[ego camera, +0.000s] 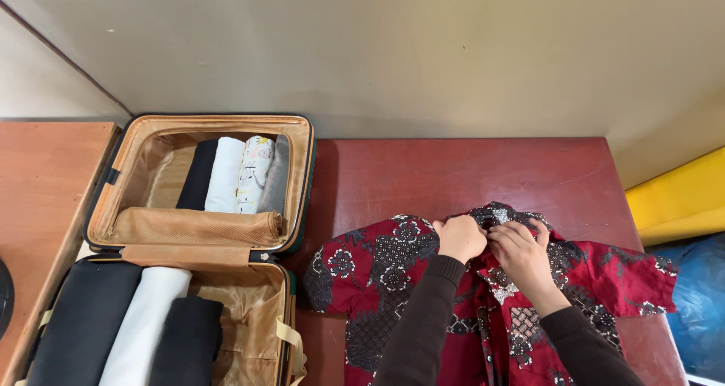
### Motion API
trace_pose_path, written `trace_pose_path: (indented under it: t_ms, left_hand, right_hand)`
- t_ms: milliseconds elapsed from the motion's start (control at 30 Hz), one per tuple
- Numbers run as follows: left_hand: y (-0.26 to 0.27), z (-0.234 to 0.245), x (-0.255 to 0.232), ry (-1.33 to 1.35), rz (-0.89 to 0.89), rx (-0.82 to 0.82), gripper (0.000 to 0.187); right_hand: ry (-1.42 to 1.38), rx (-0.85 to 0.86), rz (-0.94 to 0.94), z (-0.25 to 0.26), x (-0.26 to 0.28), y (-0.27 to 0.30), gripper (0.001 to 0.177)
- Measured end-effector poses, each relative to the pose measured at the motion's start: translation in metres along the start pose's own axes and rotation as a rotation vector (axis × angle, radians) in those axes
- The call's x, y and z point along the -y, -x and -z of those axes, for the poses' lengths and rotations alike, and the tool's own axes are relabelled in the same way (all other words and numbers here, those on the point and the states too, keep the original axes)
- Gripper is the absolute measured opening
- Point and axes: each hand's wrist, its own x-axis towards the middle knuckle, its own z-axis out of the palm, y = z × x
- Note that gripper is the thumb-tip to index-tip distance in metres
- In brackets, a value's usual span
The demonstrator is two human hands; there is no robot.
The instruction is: The person folds a white cloth and places it into an open suitcase. Then the person picks up a red patterned shirt, lays it flat on the table, buttons it, and folds it neatly.
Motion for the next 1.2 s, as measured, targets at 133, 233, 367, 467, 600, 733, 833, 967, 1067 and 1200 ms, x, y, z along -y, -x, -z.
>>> trace_pose_path:
  t_ms: [133, 233, 367, 467, 600, 733, 833, 967, 1067, 1200]
  left_hand:
    - [0.001, -0.004, 0.005, 0.083, -0.010, -0.018, 0.020]
    - [0.006, 0.000, 0.003, 0.078, -0.055, -0.023, 0.022]
    - [0.014, 0.010, 0.002, 0.030, -0.148, 0.034, 0.032]
    - [0.017, 0.010, 0.004, -0.055, -0.249, -0.040, 0.030]
    - [0.016, -0.005, 0.008, -0.096, -0.266, -0.099, 0.025]
    - [0.012, -0.019, 0.016, 0.088, -0.205, -0.160, 0.020]
    - [0.008, -0.020, 0.019, 0.130, -0.168, -0.095, 0.017]
    - [0.009, -0.017, 0.015, 0.148, -0.159, -0.043, 0.014]
    - [0.011, -0.011, 0.012, 0.175, -0.152, -0.030, 0.014]
    - [0.008, -0.002, 0.016, 0.209, -0.098, 0.002, 0.015]
  right_hand:
    - [0.005, 0.000, -0.005, -0.003, -0.002, 0.002, 0.019]
    - [0.007, 0.042, -0.026, -0.006, -0.005, 0.001, 0.017]
    - [-0.009, 0.072, -0.044, -0.009, -0.011, 0.000, 0.017]
    - [-0.065, 0.083, -0.061, -0.010, -0.013, -0.003, 0.016]
    - [-0.137, 0.097, -0.111, -0.012, -0.015, -0.006, 0.014]
    - [-0.200, 0.166, -0.184, -0.017, -0.020, -0.005, 0.015]
    - [-0.251, 0.187, -0.207, -0.020, -0.027, -0.003, 0.015]
    - [-0.231, 0.213, -0.207, -0.023, -0.038, 0.000, 0.014]
    - [-0.231, 0.190, -0.235, -0.025, -0.037, 0.001, 0.013]
    - [-0.173, 0.044, -0.242, -0.026, -0.024, 0.005, 0.027]
